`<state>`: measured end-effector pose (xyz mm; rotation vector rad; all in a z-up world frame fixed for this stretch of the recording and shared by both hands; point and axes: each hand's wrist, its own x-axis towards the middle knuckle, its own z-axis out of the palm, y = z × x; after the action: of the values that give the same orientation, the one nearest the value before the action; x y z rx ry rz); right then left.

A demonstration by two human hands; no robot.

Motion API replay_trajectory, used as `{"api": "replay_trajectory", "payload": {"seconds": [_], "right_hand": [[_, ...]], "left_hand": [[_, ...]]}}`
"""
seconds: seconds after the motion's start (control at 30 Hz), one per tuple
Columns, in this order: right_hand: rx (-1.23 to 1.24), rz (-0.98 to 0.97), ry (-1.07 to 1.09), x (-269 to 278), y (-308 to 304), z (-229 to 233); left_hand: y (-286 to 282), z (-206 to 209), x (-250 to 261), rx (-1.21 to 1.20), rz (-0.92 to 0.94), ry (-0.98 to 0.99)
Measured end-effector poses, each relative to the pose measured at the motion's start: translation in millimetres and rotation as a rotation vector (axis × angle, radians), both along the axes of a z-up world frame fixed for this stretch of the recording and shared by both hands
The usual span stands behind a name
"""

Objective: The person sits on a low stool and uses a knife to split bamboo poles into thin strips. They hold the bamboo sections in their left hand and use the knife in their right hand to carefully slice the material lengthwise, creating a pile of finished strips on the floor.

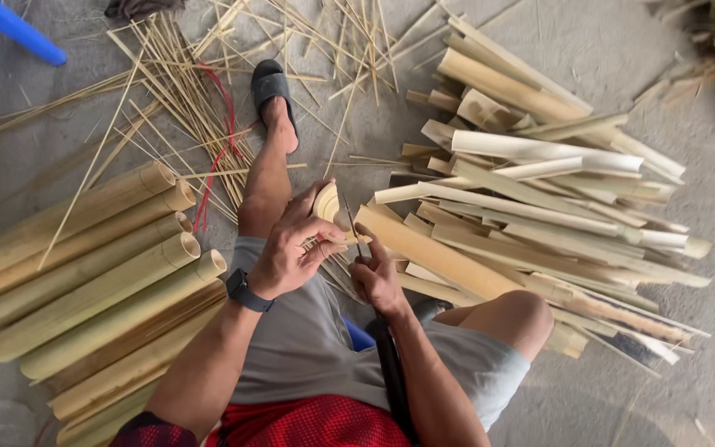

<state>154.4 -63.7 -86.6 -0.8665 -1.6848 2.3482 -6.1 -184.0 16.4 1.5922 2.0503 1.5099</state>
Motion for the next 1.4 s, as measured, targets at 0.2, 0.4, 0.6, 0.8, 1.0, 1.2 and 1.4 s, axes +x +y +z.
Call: {"api": "replay_trajectory", "payload": {"seconds": [0.2, 0.4, 0.6, 0.8, 1.0, 1.2, 1.4], "right_hand": [[0.236, -0.018, -0.144, -5.5, -4.7, 14.9], [0.130, -0.012, 0.143, 18.3, -5.6, 108.1], [0.298, -0.022, 0.053, 5.6, -16.1, 132.7], [0.326, -0.020, 0.053, 7.1, -21.1, 127.7], [0.232, -0.005, 0.079, 8.0, -18.7, 142.0], [0.016, -0.020, 0.114, 33.1, -19.1, 79.2], [0.367, -0.108, 0.119, -16.0, -10.9, -85.9]], "left_hand": [[1.7, -2.7, -5.5, 0.014, -0.038, -0.049], [3.5, -2.6, 6.1, -0.030, 0.007, -0.107], [4.7, 10.6, 17.9, 0.029, 0.019, -0.060], [0.2, 9.8, 19.9, 0.000, 0.003, -0.081], [2.2, 23.5, 22.8, 0.043, 0.037, -0.014], [1.9, 14.3, 15.7, 0.058, 0.057, -0.088], [-2.3, 6.4, 4.7, 0.026, 0.025, -0.023]]}}
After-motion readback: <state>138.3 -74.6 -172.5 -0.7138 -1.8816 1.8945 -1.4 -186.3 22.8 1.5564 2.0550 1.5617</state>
